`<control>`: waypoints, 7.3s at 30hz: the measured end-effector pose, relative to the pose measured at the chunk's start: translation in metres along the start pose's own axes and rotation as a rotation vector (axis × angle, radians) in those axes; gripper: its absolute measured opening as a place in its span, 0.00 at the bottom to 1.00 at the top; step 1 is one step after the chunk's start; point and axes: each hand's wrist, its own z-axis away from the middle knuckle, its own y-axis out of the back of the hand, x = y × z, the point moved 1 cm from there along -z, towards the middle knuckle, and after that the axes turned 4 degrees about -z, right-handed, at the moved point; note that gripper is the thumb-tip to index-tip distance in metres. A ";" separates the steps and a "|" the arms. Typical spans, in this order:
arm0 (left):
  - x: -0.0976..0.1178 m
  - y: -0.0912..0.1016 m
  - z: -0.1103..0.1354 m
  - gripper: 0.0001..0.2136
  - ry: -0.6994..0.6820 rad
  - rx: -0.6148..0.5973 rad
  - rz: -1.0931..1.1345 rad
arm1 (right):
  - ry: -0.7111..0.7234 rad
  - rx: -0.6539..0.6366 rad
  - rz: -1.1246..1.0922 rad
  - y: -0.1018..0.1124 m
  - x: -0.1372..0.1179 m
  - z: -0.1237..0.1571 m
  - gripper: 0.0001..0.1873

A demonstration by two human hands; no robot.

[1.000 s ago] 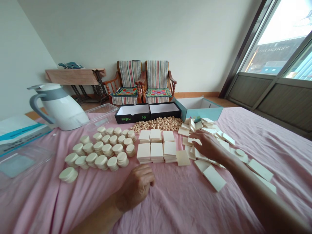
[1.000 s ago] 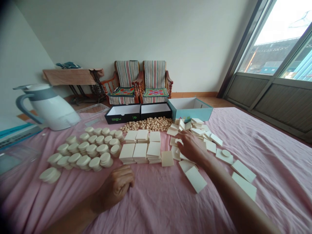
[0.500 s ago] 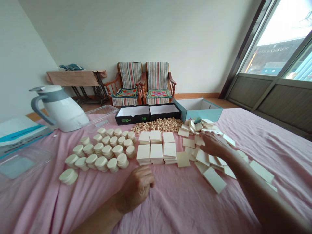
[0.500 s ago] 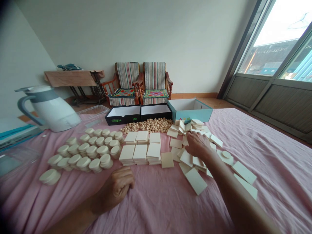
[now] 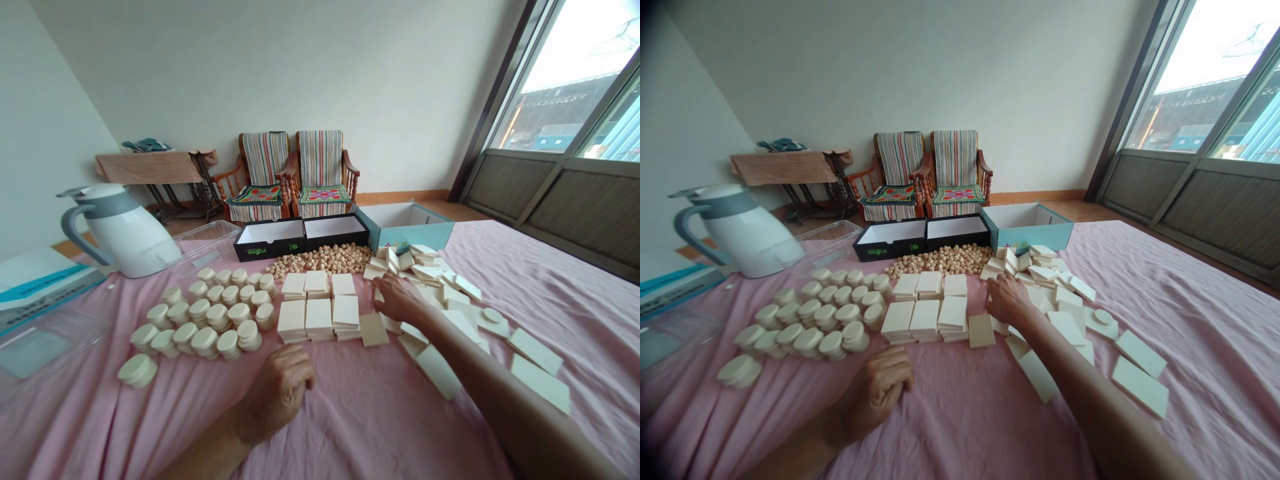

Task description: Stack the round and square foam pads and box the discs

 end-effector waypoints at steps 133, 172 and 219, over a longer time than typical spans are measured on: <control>-0.005 -0.001 0.002 0.14 0.020 -0.032 0.036 | 0.295 -0.115 -0.238 0.009 0.005 -0.034 0.36; -0.005 -0.001 0.002 0.13 0.013 -0.023 0.035 | -0.293 0.085 -0.032 0.010 0.049 -0.063 0.24; -0.005 -0.001 0.003 0.13 0.027 -0.032 0.033 | -0.032 0.127 -0.758 0.001 0.030 -0.050 0.08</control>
